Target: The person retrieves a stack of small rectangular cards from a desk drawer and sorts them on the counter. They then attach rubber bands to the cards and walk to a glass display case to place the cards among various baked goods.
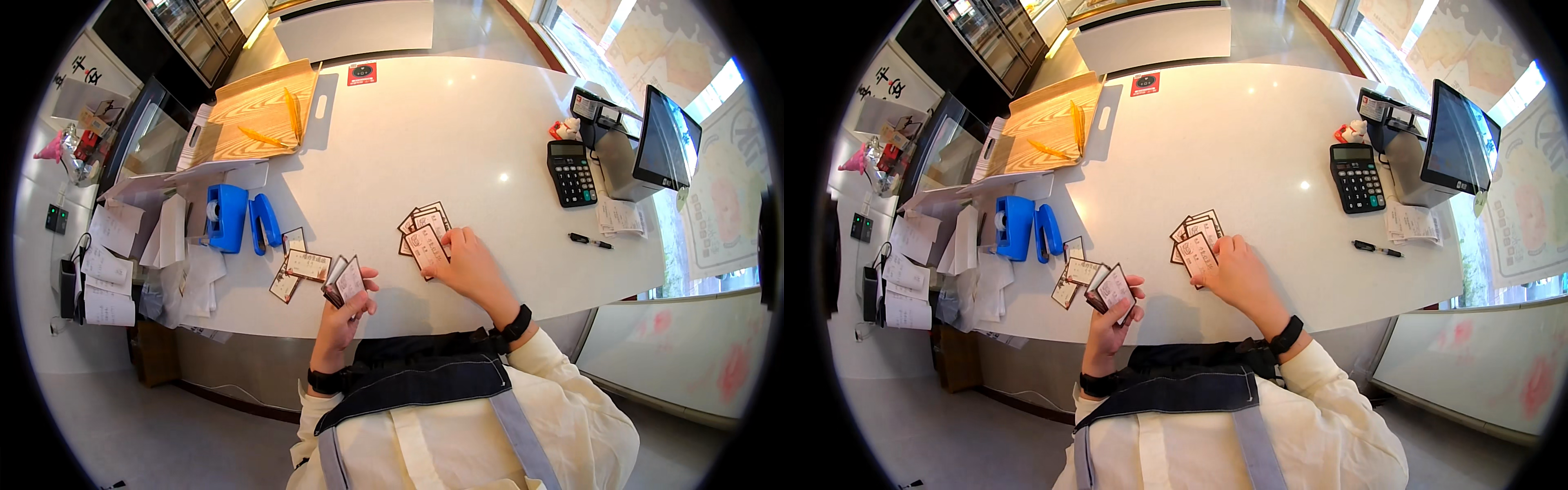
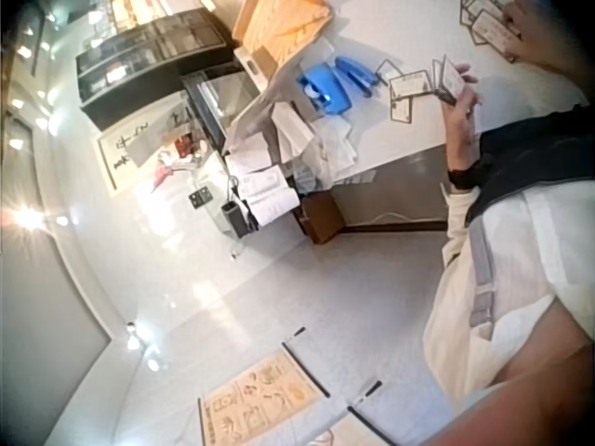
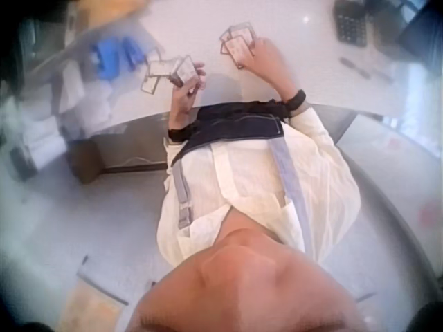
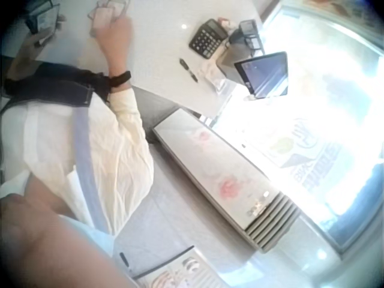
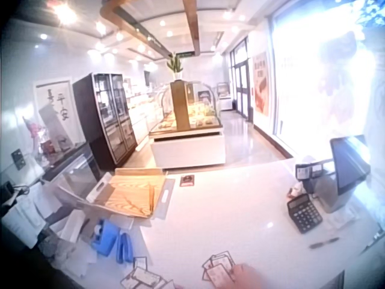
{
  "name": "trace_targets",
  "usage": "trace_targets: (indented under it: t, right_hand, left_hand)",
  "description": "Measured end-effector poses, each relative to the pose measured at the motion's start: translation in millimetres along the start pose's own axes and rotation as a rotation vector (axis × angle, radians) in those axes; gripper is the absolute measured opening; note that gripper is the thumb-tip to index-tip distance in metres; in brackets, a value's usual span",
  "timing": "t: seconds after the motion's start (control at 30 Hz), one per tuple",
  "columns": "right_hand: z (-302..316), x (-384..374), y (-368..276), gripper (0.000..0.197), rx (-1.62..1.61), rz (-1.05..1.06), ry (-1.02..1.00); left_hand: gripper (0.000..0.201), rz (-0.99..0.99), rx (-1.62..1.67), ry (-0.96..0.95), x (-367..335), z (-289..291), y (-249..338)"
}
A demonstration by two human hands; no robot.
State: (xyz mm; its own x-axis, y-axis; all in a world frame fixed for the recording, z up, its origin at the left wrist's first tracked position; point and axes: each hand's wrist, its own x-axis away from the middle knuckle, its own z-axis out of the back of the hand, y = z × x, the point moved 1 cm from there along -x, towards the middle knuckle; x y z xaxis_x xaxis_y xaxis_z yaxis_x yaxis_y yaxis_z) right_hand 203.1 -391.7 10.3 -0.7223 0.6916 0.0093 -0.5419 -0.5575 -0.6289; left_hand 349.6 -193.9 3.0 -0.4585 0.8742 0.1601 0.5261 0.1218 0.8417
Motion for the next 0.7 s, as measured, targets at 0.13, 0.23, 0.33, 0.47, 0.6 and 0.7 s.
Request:
trace_targets:
  t: [0.13,0.23,0.33,0.47,0.6,0.7]
  right_hand:
    - [-9.0,-2.7,1.5,0.048,0.062,-0.032,-0.065]
    - [-7.6,-4.6,-1.9,0.042,0.053,-0.046,-0.053]
    - [-4.0,-6.6,-4.0,0.040,-0.028,-0.108,-0.113]
    - [1.9,-6.7,-1.1,0.029,-0.458,-0.127,-0.226]
    - [5.0,0.9,-22.5,0.020,-0.886,-0.121,-0.497]
    - [-9.8,6.2,-42.2,0.018,-0.820,-0.014,-0.568]
  left_hand:
    - [0.045,-0.036,0.024,-0.019,1.0,-8.4,4.4]
    - [0.042,-0.035,0.016,0.066,2.0,-8.9,1.9]
    - [0.037,0.009,-0.035,0.041,1.5,-3.6,1.5]
    - [0.033,0.091,-0.043,0.057,-2.3,-6.7,2.1]
    - [0.040,0.119,0.000,0.024,-6.1,-9.2,-11.2]
    - [0.046,0.196,-0.067,-0.048,-8.4,-2.1,-17.7]
